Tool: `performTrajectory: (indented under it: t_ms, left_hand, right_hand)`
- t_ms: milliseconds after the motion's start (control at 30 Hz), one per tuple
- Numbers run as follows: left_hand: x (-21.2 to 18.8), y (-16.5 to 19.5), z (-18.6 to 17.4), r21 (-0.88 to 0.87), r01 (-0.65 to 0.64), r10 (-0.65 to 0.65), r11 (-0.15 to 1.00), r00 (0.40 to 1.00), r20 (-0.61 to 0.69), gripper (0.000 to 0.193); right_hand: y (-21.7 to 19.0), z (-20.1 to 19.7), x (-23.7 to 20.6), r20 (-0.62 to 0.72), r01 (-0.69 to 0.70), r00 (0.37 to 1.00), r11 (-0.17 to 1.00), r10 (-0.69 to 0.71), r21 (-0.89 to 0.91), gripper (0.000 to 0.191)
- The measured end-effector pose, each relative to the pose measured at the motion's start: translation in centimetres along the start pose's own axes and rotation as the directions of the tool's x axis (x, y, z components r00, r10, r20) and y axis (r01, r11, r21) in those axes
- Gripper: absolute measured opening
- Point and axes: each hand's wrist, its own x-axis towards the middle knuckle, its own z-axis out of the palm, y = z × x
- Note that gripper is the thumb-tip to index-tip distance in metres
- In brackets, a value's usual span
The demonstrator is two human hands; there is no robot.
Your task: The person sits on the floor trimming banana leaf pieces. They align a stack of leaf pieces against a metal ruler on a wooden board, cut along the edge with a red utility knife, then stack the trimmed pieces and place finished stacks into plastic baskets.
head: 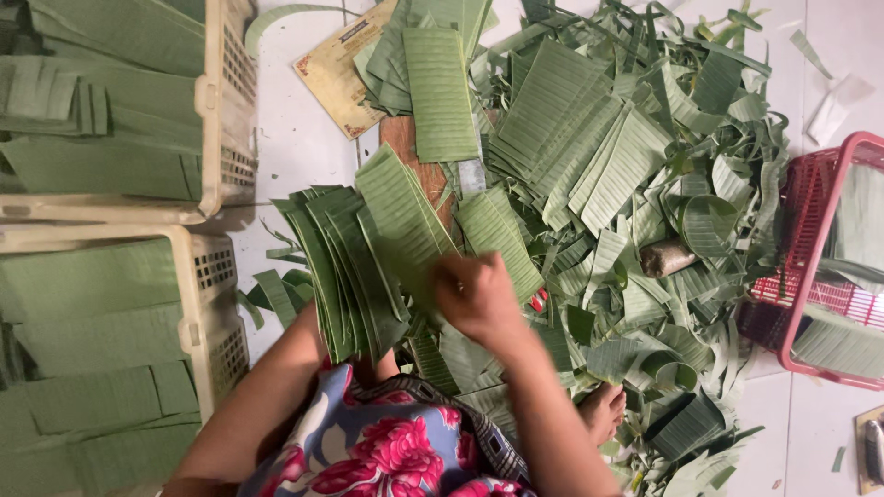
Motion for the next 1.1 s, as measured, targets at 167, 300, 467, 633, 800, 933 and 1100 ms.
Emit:
performTrajectory:
  t_ms: [167,300,467,633,800,933,1100]
  left_hand:
    - [-0.1,-0.1,-0.1,-0.004,-0.010,0.010,1.000,1.000,-0.009,0.048]
    - [-0.6,-1.0,0.1,-0.007,0.023,-0.023,1.000,1.000,-0.006,0.048]
    - [-1.0,-1.4,0.4,-0.001,0.037,-0.037,0.999,0.999,-0.015,0.047]
    - [-0.5,-0.7,0.3,0.000,0.016,-0.016,1.000,1.000,-0.020,0.046]
    - [0.4,0.0,0.3,-0.016,-0.030,0.029,0.999,0.999,-0.028,0.046]
    - [0.6,-0.3,0.5,-0.024,-0.029,0.028,0.999,0.999,-0.025,0.046]
    - [0.4,-0.4,1.1,-0.019,-0.024,0.024,1.000,0.999,-0.021,0.045]
  right_hand:
    - [-0.4,-3.1,-2.1,0.276,-0.033,0.961,0.988,-0.010,0.151,0.020]
    - [-1.1,2.9,-0.1,-0.070,-0.016,0.997,0.996,0.022,0.085,0.024]
    - [-1.3,7.9,1.3,-0.201,-0.101,0.977,0.984,0.071,-0.146,0.021]
    - [-1.1,4.2,0.3,-0.102,-0.122,0.989,0.973,0.104,-0.198,0.014]
    - [-0.6,-1.8,-2.7,0.405,0.039,0.914,0.999,-0.025,-0.025,0.015]
    - [-2.0,0.8,-1.4,0.081,-0.038,0.996,0.999,0.035,0.037,0.034]
    - [-3.3,5.7,0.5,-0.196,0.144,0.970,0.989,-0.145,-0.019,0.066]
